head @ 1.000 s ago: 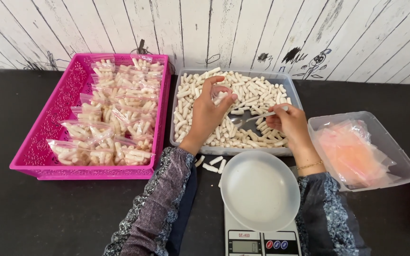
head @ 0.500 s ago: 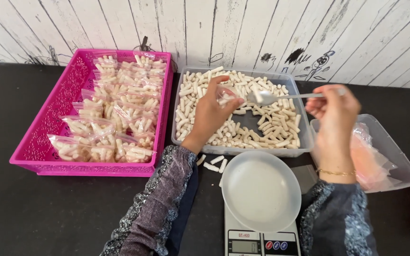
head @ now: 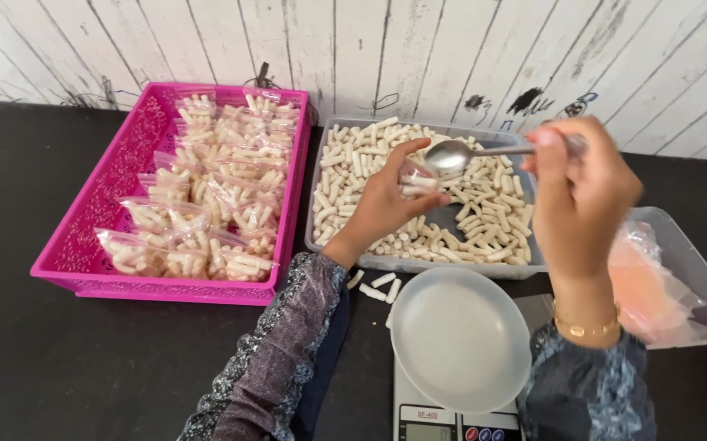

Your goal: Packing small cylindrical snacks into plastic bags, weighing them on a digital scale, and organizing them in a basket.

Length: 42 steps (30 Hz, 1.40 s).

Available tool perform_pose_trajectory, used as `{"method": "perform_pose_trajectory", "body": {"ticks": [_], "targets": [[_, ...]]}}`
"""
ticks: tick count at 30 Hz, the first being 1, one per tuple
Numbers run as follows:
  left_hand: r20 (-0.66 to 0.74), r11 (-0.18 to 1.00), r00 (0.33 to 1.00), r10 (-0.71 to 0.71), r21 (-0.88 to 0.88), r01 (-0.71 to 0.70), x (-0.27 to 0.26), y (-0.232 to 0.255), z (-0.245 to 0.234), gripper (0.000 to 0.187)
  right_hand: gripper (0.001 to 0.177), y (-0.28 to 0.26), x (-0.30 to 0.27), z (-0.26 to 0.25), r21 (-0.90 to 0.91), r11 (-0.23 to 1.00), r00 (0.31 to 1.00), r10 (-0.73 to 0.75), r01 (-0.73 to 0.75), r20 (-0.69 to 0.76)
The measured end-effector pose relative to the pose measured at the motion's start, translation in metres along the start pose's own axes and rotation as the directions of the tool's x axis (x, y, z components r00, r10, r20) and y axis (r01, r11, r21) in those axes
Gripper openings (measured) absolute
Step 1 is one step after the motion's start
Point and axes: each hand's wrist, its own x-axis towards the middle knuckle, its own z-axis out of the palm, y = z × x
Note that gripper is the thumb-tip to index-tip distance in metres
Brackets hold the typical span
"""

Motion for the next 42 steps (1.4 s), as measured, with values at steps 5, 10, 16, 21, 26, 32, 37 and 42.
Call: {"method": "perform_pose_trajectory", "body": {"ticks": [5, 10, 16, 21, 26, 32, 37, 42], "targets": [[-0.026, 0.998, 1.0, 0.004, -0.056, -0.005, 0.0, -0.001, -0.001, 0.081, 0.025, 0.01, -0.017, 0.009, 0.02, 1.0, 0.999, -0.002, 0.003, -0.039], [-0.034, 0.998, 0.999, 0.042, -0.037, -0.043, 0.0, 0.0, -0.001, 0.08, 0.022, 0.004, -0.02, 0.015, 0.102, 0.994, 0.999, 0.036, -0.033, -0.029], [-0.011, 0.996, 0.998, 0.061, -0.063, -0.061, -0.003, 0.004, -0.003, 0.078, 0.021, 0.019, -0.025, 0.014, 0.059, 0.998, 0.999, -0.008, 0.01, -0.033], [0.017, 0.983, 1.0, 0.008, -0.184, -0.004, 0.003, -0.001, -0.002, 0.051, 0.014, 0.012, -0.019, -0.005, 0.175, 0.975, 0.955, 0.176, -0.136, -0.238], [0.017, 0.939, 0.992, 0.123, -0.324, -0.111, 0.007, -0.013, -0.006, 0.029, 0.017, 0.054, -0.031, -0.022, 0.198, 0.959, 0.937, 0.249, -0.203, -0.244], [-0.061, 0.891, 0.981, 0.185, -0.41, -0.194, -0.003, 0.006, -0.005, 0.012, 0.013, 0.074, -0.062, 0.002, 0.152, 0.835, 0.841, 0.54, -0.529, -0.041], [-0.157, 0.915, 0.981, 0.112, -0.368, -0.164, -0.017, 0.031, -0.001, 0.012, 0.011, 0.089, -0.069, 0.011, 0.264, 0.62, 0.664, 0.738, -0.739, 0.125], [-0.192, 0.971, 0.981, 0.001, -0.234, -0.047, -0.025, 0.044, 0.002, 0.023, 0.019, 0.134, -0.09, 0.024, -0.297, 0.708, 0.614, 0.705, -0.641, 0.355]]}}
